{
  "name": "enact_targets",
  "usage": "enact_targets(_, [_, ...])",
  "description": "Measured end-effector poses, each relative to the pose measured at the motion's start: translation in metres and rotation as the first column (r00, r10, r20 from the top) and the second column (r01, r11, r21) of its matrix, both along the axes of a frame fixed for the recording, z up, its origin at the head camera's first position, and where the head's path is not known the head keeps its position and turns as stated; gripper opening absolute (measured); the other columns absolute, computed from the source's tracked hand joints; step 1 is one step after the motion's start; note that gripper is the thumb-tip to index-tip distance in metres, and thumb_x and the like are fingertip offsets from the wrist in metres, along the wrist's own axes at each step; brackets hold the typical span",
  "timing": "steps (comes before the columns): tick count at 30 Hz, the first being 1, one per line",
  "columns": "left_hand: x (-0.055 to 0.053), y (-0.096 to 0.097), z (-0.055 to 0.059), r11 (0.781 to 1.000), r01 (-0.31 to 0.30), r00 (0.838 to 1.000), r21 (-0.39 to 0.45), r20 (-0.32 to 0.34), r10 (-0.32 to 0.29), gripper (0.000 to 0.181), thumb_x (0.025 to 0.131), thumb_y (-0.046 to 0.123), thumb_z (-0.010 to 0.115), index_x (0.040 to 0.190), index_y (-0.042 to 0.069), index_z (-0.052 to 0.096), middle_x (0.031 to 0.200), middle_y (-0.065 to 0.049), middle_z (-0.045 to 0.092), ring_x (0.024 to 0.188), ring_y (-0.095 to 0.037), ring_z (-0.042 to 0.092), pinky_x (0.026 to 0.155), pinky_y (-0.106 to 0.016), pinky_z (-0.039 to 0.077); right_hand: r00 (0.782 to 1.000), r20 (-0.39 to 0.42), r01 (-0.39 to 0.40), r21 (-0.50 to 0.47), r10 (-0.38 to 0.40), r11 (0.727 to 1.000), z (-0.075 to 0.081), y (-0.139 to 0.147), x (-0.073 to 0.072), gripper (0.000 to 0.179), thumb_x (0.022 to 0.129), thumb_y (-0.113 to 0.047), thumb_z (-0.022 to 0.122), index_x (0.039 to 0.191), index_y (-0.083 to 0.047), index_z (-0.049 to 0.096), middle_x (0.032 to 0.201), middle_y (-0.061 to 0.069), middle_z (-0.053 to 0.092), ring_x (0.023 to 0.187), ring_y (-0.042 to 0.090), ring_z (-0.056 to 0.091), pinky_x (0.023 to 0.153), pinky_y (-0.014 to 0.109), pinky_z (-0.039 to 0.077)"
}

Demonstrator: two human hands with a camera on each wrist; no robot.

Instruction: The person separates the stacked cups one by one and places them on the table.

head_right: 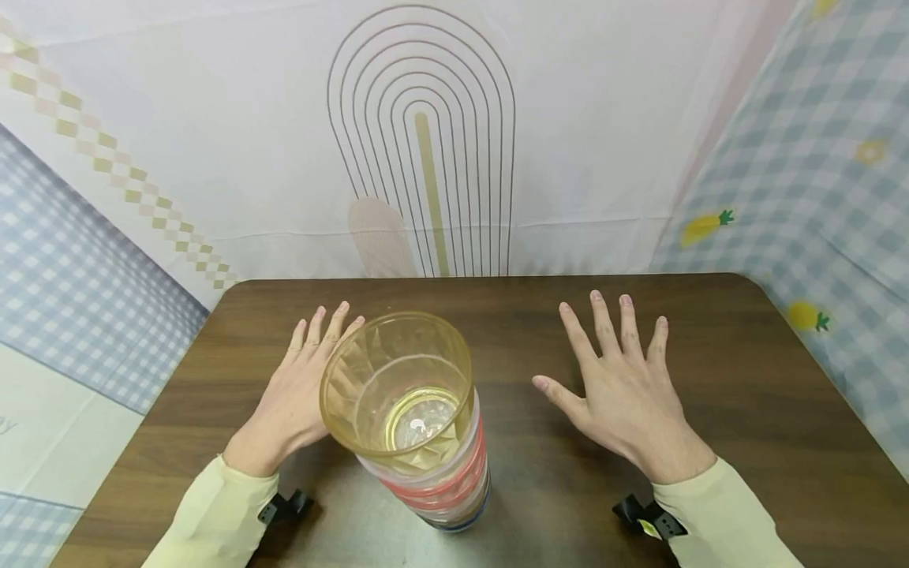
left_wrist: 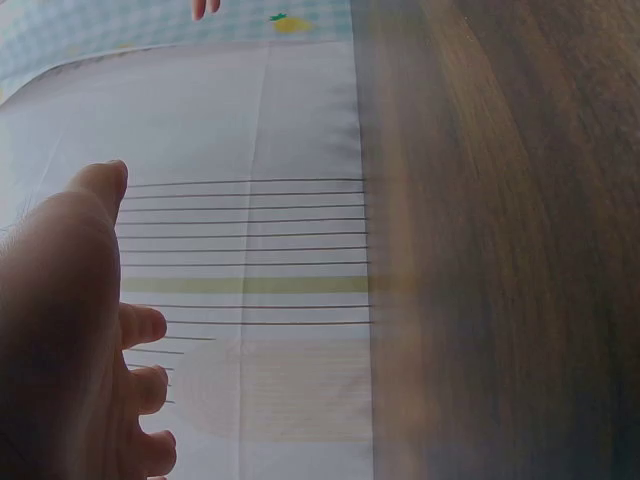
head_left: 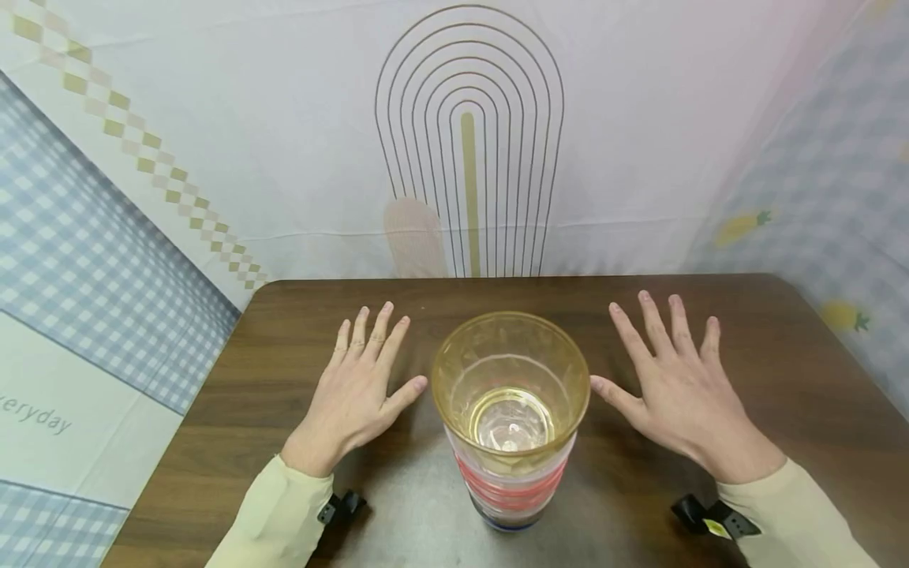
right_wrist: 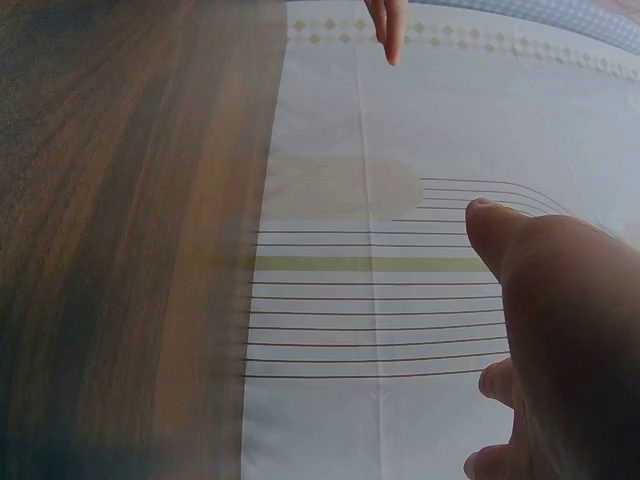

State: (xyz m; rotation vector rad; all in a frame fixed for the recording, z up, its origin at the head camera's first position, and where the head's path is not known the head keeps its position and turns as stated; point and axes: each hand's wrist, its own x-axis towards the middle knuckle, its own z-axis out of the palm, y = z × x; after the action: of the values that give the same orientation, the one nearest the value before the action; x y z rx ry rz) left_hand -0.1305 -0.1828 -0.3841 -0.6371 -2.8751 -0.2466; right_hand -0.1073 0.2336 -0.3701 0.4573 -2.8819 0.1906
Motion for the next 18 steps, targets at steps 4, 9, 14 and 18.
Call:
enact_targets(4, [0.001,-0.001,-0.001,1.000,-0.002,1.000,-0.007,0.006,0.002,0.087,0.106,0.062,0.052,0.172,0.013,0.025,0.182,-0.015,0.011,0.168,-0.046,0.008,0.139,-0.060,0.003,1.000,0.007,-0.003,-0.007,0.003,1.000,-0.003,0.000,0.000,0.100,0.101,-0.068,0.061,0.175,-0.020,0.012,0.178,0.030,0.011,0.161,0.063,0.007,0.118,0.092,0.007])
enact_targets(9, [0.001,-0.004,0.001,1.000,-0.006,1.000,-0.017,-0.016,0.006,0.086,0.106,0.062,0.050,0.172,0.012,0.026,0.182,-0.015,0.013,0.168,-0.046,0.009,0.139,-0.060,0.004,1.000,0.014,-0.003,-0.014,0.003,1.000,-0.005,0.000,0.000,0.100,0.102,-0.067,0.060,0.175,-0.020,0.011,0.179,0.029,0.009,0.162,0.062,0.006,0.119,0.092,0.007])
enact_targets(14, [0.000,-0.005,0.006,1.000,0.001,0.999,-0.008,-0.043,-0.001,0.085,0.107,0.062,0.050,0.171,0.011,0.028,0.182,-0.015,0.015,0.167,-0.047,0.011,0.139,-0.060,0.005,1.000,0.009,0.002,-0.019,-0.001,1.000,-0.004,0.001,0.000,0.098,0.103,-0.065,0.060,0.175,-0.020,0.011,0.179,0.028,0.010,0.163,0.059,0.003,0.121,0.090,0.005])
enact_targets(18, [0.001,-0.005,0.010,1.000,0.003,0.999,-0.002,-0.054,-0.003,0.085,0.106,0.062,0.052,0.170,0.011,0.031,0.181,-0.014,0.019,0.167,-0.045,0.014,0.139,-0.059,0.006,1.000,0.003,-0.009,-0.027,0.010,1.000,-0.002,0.001,0.000,0.097,0.103,-0.064,0.061,0.175,-0.019,0.015,0.179,0.029,0.012,0.163,0.060,0.005,0.121,0.089,0.007])
